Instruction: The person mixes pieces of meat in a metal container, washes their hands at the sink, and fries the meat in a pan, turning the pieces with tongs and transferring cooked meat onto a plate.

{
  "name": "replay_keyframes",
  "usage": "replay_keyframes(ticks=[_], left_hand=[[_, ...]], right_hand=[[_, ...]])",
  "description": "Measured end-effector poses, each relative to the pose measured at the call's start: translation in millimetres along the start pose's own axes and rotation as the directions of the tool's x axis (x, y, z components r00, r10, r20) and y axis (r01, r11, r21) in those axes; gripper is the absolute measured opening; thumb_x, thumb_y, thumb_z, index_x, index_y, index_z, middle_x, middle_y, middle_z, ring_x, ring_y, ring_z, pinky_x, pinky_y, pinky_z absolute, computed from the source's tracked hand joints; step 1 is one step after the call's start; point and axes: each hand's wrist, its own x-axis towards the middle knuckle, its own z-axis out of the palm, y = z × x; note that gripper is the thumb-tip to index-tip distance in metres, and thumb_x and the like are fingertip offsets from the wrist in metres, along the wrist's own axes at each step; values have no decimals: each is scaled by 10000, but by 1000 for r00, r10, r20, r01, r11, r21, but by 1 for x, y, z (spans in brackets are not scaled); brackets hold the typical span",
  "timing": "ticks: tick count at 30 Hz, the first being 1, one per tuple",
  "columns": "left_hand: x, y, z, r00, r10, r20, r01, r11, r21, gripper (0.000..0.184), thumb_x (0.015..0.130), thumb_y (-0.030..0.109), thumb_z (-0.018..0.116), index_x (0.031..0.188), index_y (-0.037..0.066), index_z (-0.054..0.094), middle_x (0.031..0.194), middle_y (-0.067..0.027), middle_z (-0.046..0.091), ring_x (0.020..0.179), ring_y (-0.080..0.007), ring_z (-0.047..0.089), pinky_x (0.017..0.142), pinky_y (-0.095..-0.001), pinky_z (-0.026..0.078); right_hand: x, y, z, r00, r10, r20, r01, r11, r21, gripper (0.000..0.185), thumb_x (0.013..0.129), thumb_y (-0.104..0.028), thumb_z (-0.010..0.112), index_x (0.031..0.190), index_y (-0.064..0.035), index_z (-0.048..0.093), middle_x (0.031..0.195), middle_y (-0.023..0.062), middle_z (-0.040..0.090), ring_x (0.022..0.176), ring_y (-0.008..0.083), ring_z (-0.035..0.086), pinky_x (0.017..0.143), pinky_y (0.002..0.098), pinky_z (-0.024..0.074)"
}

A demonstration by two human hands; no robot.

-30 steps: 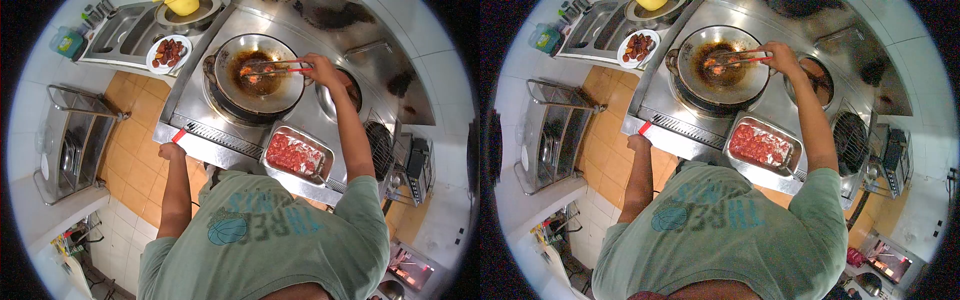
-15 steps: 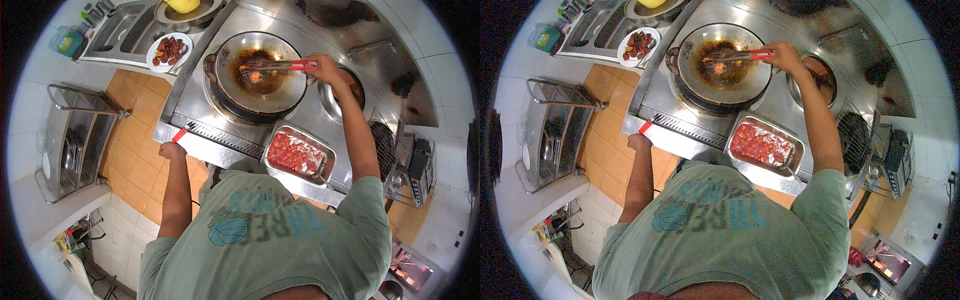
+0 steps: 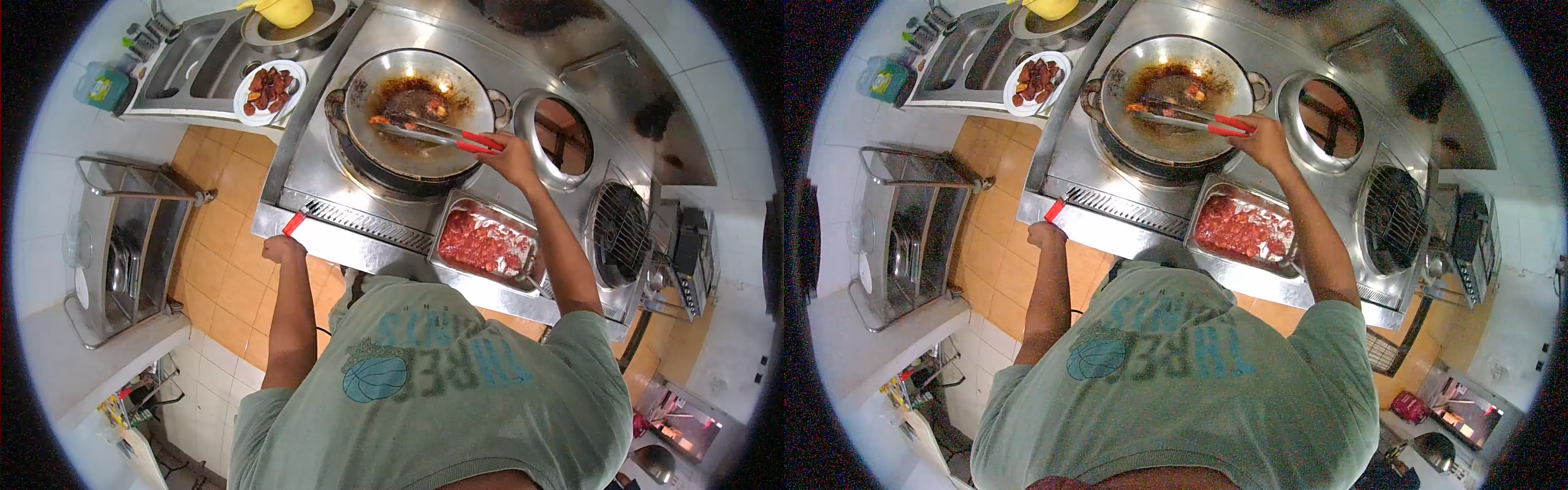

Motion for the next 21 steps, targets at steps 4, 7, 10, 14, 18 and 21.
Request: replay_keyframes(ticks=[4, 7, 10, 14, 18, 21], left_hand=[[-13, 10, -15, 991, 113, 77, -116, 993, 38, 235, 865, 95, 435, 982, -36, 591, 1023, -180, 622, 900, -275, 633, 681, -374, 548], [-24, 15, -22, 984, 72, 162, -83, 994, 66, 253, 863, 111, 420, 992, 6, 611, 1026, -152, 632, 901, -223, 637, 686, -327, 542], [-20, 15, -18, 985, -44, 168, 52, 998, -43, 299, 874, 166, 392, 1015, 11, 605, 1051, -129, 628, 913, -232, 630, 708, -346, 535], [-14, 15, -18, 945, -107, 308, 277, 763, -585, 400, 893, 222, 361, 1081, -76, 549, 1118, -158, 594, 954, -353, 612, 764, -441, 544], [-40, 25, -34, 975, 82, 208, -69, 995, -70, 313, 881, 93, 380, 1031, -82, 592, 1101, -150, 614, 895, -280, 647, 695, -384, 571], [-57, 34, -36, 982, 20, 188, 20, 978, -209, 332, 877, 105, 379, 1038, -108, 577, 1084, -148, 611, 893, -299, 636, 710, -424, 564]], right_hand=[[-18, 3, 15, 997, 75, -2, -75, 995, 64, 412, 648, -262, 791, 1014, -105, 686, 894, 119, 666, 813, 246, 654, 741, 344, 509], [-37, -7, 24, 994, 91, -58, -80, 982, 170, 403, 654, -274, 785, 1010, -111, 689, 890, 121, 666, 804, 243, 656, 737, 346, 512], [-55, -18, 31, 991, 118, -64, -105, 978, 181, 415, 664, -266, 774, 1020, -76, 679, 908, 121, 667, 807, 241, 659, 748, 347, 516], [-68, -26, 37, 977, 180, -117, -140, 947, 288, 402, 672, -172, 774, 1034, -36, 664, 859, 138, 650, 752, 244, 647, 690, 314, 498], [-67, -27, 50, 973, 110, -204, -58, 968, 244, 391, 674, -146, 762, 1035, -35, 661, 862, 142, 645, 748, 247, 651, 657, 323, 512], [-76, -41, 41, 969, 221, -108, -171, 921, 349, 366, 682, -120, 752, 1027, -35, 663, 883, 142, 646, 737, 231, 652, 632, 306, 530]])
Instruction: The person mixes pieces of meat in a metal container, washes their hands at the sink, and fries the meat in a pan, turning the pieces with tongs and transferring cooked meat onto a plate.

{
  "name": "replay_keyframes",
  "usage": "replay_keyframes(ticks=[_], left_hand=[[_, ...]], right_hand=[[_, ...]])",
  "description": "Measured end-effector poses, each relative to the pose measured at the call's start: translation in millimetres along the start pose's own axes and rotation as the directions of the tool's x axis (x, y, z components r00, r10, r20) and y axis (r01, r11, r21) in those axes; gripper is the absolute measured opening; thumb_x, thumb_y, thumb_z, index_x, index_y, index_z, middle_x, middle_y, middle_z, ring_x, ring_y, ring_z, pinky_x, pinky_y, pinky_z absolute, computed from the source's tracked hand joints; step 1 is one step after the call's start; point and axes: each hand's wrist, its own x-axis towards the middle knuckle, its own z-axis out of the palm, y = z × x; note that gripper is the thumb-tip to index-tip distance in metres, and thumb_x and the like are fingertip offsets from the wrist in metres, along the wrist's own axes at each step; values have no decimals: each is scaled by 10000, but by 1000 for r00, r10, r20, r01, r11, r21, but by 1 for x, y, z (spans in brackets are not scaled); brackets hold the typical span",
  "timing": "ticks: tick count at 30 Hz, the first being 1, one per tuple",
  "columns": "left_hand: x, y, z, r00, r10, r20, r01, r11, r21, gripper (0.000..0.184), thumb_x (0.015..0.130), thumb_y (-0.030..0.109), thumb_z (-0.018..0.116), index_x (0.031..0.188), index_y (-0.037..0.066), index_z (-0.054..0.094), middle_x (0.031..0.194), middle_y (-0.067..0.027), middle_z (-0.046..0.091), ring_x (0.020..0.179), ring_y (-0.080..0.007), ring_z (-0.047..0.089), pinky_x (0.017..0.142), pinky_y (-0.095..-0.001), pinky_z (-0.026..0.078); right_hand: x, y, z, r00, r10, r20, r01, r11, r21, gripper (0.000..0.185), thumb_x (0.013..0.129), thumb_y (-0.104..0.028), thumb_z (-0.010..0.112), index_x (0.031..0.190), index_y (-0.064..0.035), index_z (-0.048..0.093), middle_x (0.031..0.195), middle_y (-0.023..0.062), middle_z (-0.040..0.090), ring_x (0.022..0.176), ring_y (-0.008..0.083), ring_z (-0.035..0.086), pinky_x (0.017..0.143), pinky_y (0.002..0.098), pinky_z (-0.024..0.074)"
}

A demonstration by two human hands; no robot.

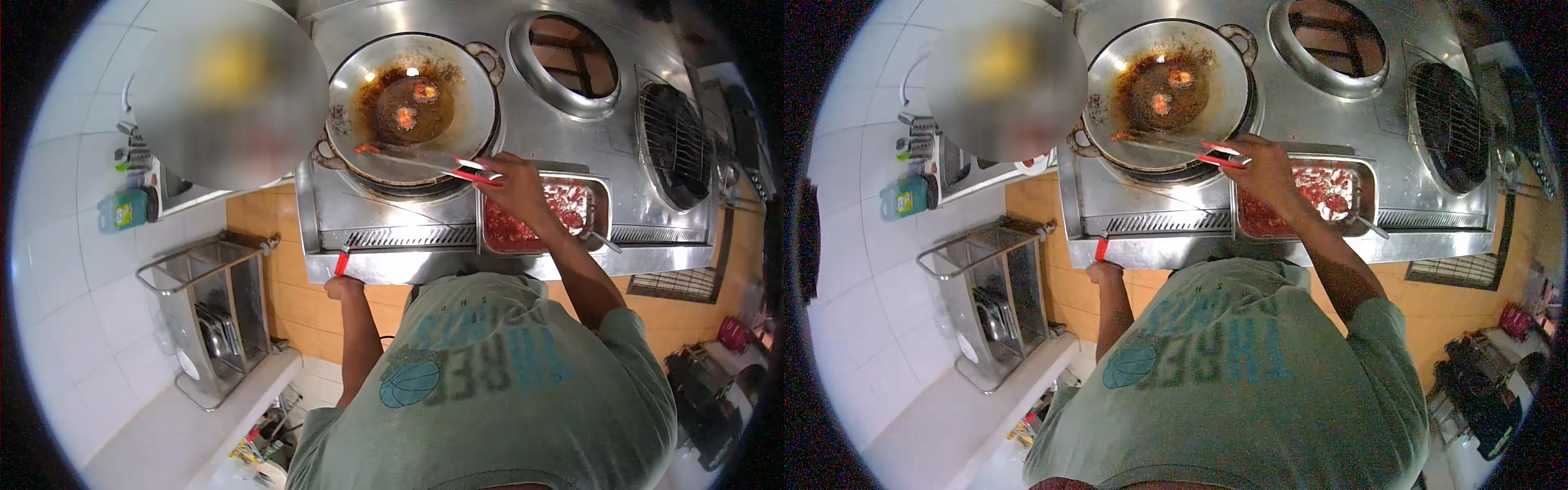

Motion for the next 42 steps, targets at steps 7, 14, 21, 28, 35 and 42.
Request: replay_keyframes(ticks=[7, 14, 21, 28, 35, 42], left_hand=[[22, -11, -3, 991, -60, 121, 76, 989, -129, 387, 848, 151, 345, 1107, -70, 530, 1134, -154, 551, 989, -311, 581, 847, -457, 488], [40, -18, 1, 989, -102, 111, 131, 945, -301, 359, 848, 107, 335, 1032, -110, 554, 1070, -143, 575, 894, -286, 607, 744, -424, 540], [-24, 8, -6, 992, 96, 87, -109, 981, 158, 407, 876, 161, 353, 1147, -95, 519, 1161, -156, 567, 1020, -299, 590, 872, -418, 505], [6, 5, 2, 993, -105, 56, 117, 932, -342, 368, 871, 147, 359, 1081, -75, 564, 1156, -144, 584, 979, -279, 603, 784, -408, 530], [23, -10, 9, 995, -74, -74, 66, 992, -105, 329, 861, 150, 378, 981, -41, 618, 1094, -120, 623, 973, -258, 609, 751, -390, 531], [38, -18, 11, 986, -146, 82, 167, 903, -397, 361, 897, 194, 339, 1064, -53, 543, 1155, -163, 569, 978, -300, 592, 766, -415, 515]], right_hand=[[-13, 1, 8, 982, -152, -111, 130, 974, -184, 373, 681, -138, 747, 1035, -63, 660, 887, 101, 629, 735, 258, 634, 644, 330, 525], [-24, 9, 15, 979, -137, -149, 114, 981, -155, 379, 675, -163, 743, 1033, -72, 658, 895, 94, 623, 730, 272, 621, 655, 350, 513], [-33, -1, 14, 971, -186, -148, 148, 961, -235, 379, 680, -160, 734, 1041, -82, 650, 914, 78, 624, 765, 268, 627, 665, 343, 518], [-49, -3, 20, 951, -283, -123, 227, 912, -342, 419, 712, -181, 695, 1112, -102, 604, 963, 49, 584, 789, 248, 626, 672, 359, 525], [-56, -12, 16, 917, -384, -109, 312, 860, -404, 366, 699, -125, 715, 1055, -82, 638, 901, 55, 624, 724, 254, 627, 657, 332, 520], [-22, 6, 28, 983, -79, -165, 73, 996, -43, 385, 693, -199, 761, 1045, -70, 673, 880, 116, 650, 785, 214, 643, 737, 298, 499]])
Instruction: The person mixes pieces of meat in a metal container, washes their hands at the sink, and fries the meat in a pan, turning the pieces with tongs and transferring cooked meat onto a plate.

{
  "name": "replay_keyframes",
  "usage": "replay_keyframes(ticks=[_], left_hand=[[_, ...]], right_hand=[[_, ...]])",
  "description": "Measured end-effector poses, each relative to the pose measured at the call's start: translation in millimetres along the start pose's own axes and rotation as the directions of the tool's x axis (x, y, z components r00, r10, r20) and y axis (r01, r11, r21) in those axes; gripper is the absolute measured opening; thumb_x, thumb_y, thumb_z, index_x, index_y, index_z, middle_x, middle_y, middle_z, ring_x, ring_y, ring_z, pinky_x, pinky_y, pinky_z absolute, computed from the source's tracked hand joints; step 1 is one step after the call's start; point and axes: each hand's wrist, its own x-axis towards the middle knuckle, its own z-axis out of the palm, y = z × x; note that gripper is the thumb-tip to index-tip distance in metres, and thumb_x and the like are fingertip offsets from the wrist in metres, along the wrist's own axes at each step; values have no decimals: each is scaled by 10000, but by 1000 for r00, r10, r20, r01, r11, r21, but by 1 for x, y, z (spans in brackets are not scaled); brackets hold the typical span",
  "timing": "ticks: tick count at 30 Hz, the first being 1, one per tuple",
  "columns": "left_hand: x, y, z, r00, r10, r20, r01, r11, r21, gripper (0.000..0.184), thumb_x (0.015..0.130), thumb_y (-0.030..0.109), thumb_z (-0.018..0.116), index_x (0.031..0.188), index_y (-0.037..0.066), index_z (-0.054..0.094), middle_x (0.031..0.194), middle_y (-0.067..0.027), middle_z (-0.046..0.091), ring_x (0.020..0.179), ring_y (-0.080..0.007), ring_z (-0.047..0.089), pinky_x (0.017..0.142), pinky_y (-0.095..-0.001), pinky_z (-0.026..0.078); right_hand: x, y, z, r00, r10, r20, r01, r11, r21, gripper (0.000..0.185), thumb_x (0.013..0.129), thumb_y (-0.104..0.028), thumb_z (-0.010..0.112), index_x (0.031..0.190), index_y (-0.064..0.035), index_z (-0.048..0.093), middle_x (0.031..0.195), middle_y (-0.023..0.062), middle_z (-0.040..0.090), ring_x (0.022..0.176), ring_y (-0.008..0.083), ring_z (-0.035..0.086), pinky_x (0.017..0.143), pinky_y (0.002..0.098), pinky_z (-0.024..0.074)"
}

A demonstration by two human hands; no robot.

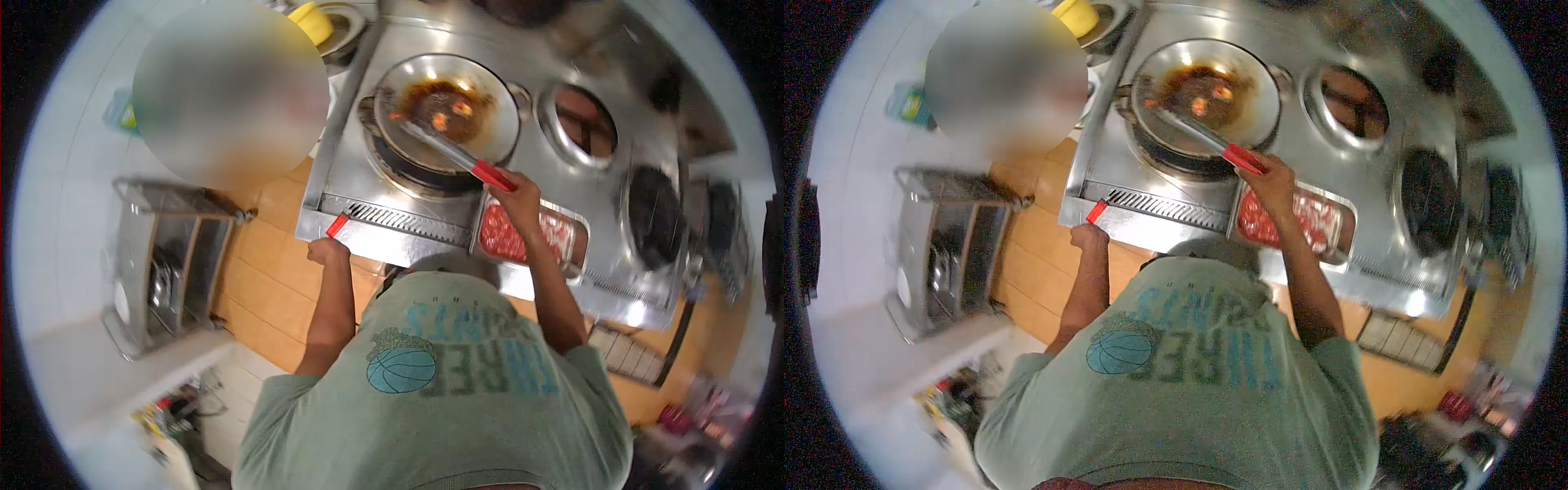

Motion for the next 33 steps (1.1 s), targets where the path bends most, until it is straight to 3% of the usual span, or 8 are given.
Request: replay_keyframes(ticks=[2, 4, 5, 8, 10, 20, 25, 33], left_hand=[[0, -3, 1, 995, -11, -95, 4, 997, -71, 380, 909, 215, 317, 1094, -52, 515, 1164, -181, 555, 981, -319, 582, 787, -419, 507], [-17, 2, 6, 956, 40, -292, -10, 995, 104, 378, 914, 228, 302, 1107, -26, 506, 1144, -179, 560, 977, -318, 577, 799, -400, 498], [-6, -8, 10, 941, 106, -322, -50, 983, 177, 317, 933, 220, 310, 1046, 46, 550, 996, -124, 609, 903, -221, 582, 758, -311, 454], [-12, -5, 7, 959, 62, -277, -34, 994, 102, 316, 925, 221, 312, 1058, 21, 518, 1045, -162, 581, 951, -267, 558, 813, -344, 438], [-21, 0, 3, 971, 42, -236, -29, 998, 60, 319, 920, 221, 313, 1066, 5, 496, 1078, -188, 562, 983, -297, 543, 849, -365, 427], [-42, 11, 2, 944, 191, -268, -147, 973, 176, 394, 907, 196, 290, 1160, -51, 463, 1184, -269, 502, 1064, -384, 503, 917, -414, 384], [-40, 9, 2, 942, 182, -282, -134, 974, 180, 380, 909, 203, 294, 1156, -24, 471, 1168, -259, 519, 1044, -387, 512, 904, -417, 382], [-36, 4, 3, 933, 227, -279, -174, 964, 201, 356, 917, 211, 298, 1140, -6, 471, 1102, -245, 552, 1011, -383, 530, 884, -420, 392]], right_hand=[[21, -9, 9, 1000, 12, 18, -15, 984, 176, 408, 700, -269, 761, 1048, -75, 672, 910, 130, 655, 812, 252, 643, 763, 330, 502], [53, -52, 17, 991, -130, 18, 129, 990, 66, 430, 678, -307, 773, 1042, -99, 678, 916, 129, 658, 795, 248, 641, 748, 334, 499], [73, -74, 26, 981, -191, 25, 191, 982, -7, 427, 672, -304, 776, 1037, -104, 680, 909, 130, 658, 793, 250, 642, 744, 334, 499], [130, -125, 70, 905, -422, 60, 426, 897, -115, 426, 675, -254, 767, 1063, -106, 669, 873, 107, 660, 798, 224, 650, 721, 304, 488], [165, -153, 109, 890, -422, 174, 448, 879, -164, 341, 680, -245, 748, 993, -121, 692, 910, 151, 656, 822, 307, 640, 738, 380, 502], [245, -216, 271, 822, -431, 371, 550, 771, -322, 294, 694, -254, 718, 977, -178, 698, 949, 142, 652, 884, 332, 620, 782, 411, 498], [246, -228, 298, 700, -523, 486, 704, 618, -350, 254, 706, -198, 725, 948, -130, 688, 931, 127, 623, 876, 325, 631, 751, 417, 526], [256, -231, 285, 734, -505, 454, 673, 634, -382, 288, 683, -231, 755, 918, -89, 665, 911, 160, 655, 866, 342, 640, 767, 425, 521]])
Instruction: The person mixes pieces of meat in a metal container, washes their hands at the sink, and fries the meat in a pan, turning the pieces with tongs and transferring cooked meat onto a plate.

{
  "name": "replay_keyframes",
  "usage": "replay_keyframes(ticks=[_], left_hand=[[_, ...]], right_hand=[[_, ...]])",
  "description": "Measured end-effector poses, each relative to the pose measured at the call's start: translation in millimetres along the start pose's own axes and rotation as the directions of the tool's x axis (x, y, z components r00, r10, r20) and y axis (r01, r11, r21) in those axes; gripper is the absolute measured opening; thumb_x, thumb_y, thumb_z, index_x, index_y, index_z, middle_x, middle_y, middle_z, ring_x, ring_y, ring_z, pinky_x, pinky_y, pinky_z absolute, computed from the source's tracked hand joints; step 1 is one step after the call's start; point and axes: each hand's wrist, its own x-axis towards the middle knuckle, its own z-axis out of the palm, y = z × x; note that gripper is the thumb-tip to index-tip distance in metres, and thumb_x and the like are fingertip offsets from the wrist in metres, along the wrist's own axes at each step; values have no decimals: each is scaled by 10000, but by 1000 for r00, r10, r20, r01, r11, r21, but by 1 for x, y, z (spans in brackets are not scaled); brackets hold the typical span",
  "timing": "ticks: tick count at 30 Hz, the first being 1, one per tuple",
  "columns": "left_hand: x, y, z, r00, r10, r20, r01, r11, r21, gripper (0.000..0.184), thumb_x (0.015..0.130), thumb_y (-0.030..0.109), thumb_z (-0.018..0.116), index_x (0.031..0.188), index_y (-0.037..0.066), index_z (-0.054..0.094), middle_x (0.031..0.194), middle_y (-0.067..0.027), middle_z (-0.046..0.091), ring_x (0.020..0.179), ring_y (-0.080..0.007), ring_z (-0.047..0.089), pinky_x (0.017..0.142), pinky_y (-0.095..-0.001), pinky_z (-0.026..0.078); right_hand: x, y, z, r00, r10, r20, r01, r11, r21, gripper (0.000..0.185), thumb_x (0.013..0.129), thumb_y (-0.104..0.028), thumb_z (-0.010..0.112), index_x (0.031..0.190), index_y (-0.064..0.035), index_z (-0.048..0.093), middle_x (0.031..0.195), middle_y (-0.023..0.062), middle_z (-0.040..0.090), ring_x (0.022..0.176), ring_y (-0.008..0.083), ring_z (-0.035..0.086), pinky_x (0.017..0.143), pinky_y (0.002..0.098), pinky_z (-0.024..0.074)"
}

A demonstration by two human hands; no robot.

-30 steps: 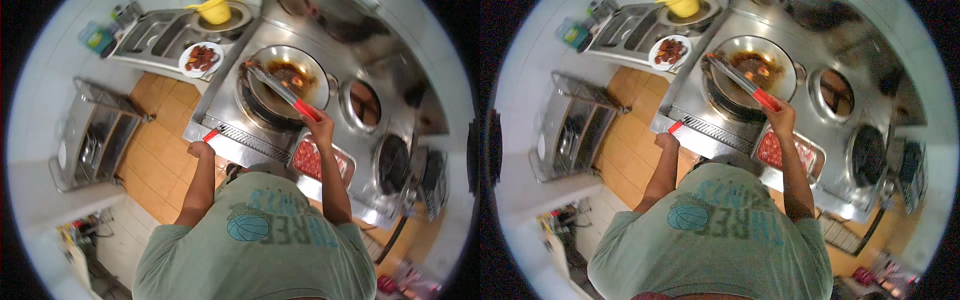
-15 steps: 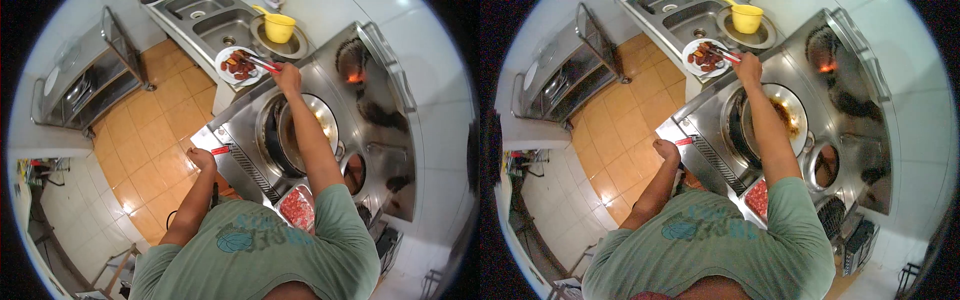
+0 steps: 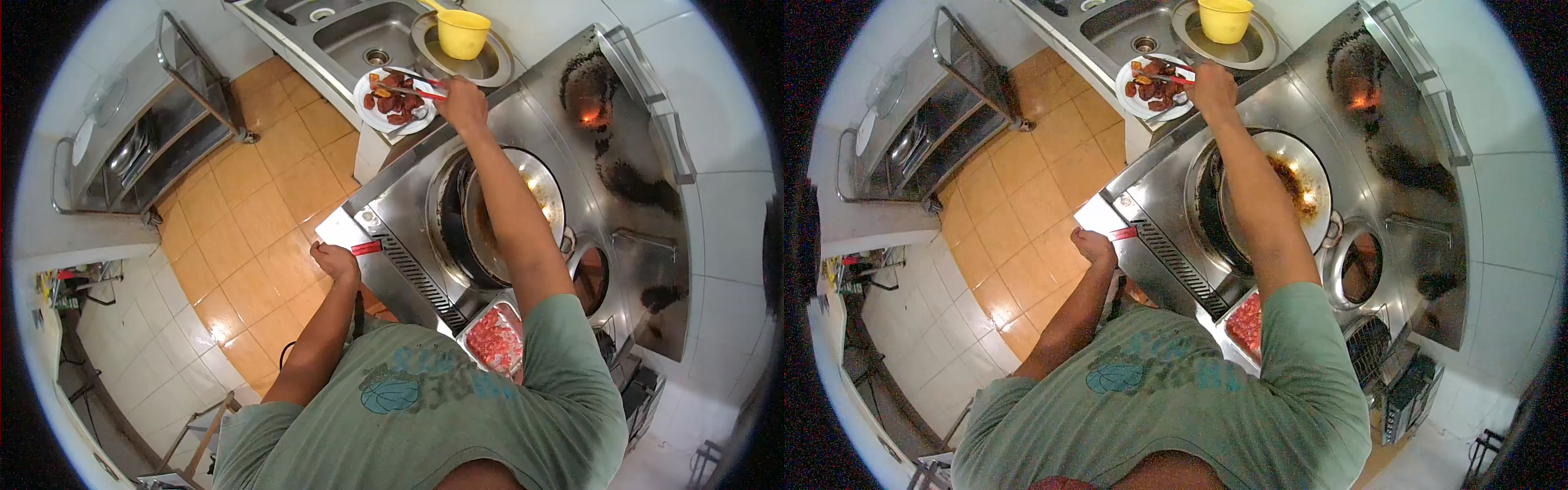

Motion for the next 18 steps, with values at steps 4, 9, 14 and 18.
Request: replay_keyframes(ticks=[4, 9, 14, 18], left_hand=[[1, 0, 3, 999, -25, -33, 24, 1000, -13, 356, 922, 222, 293, 1128, -3, 477, 1093, -241, 562, 997, -383, 540, 876, -425, 408], [26, -29, 14, 1000, 4, 2, -4, 997, 73, 374, 928, 245, 289, 1126, 1, 492, 1086, -234, 574, 950, -379, 565, 849, -422, 443], [46, -36, 25, 919, 174, 354, -388, 553, 737, 336, 910, 234, 354, 1120, 43, 534, 1059, -149, 612, 933, -300, 595, 765, -371, 466], [37, -7, 5, 714, 9, 700, -607, -491, 625, 283, 885, 208, 433, 1102, 101, 578, 1034, -62, 643, 934, -211, 617, 673, -323, 478]], right_hand=[[-34, 17, -50, 998, 18, -53, -14, 997, 73, 369, 667, -246, 759, 1003, -117, 678, 952, 131, 644, 884, 320, 627, 778, 412, 504], [-155, 75, -125, 952, 113, -284, -47, 972, 231, 421, 650, -263, 762, 1041, -132, 678, 892, 126, 639, 824, 301, 624, 752, 370, 488], [-319, 141, -155, 837, 442, -324, -385, 895, 225, 449, 634, -253, 789, 1039, -97, 675, 853, 115, 644, 780, 269, 636, 715, 342, 493], [-401, 160, -139, 748, 598, -289, -589, 798, 127, 456, 635, -236, 790, 1049, -88, 668, 859, 97, 644, 799, 248, 635, 706, 339, 489]])
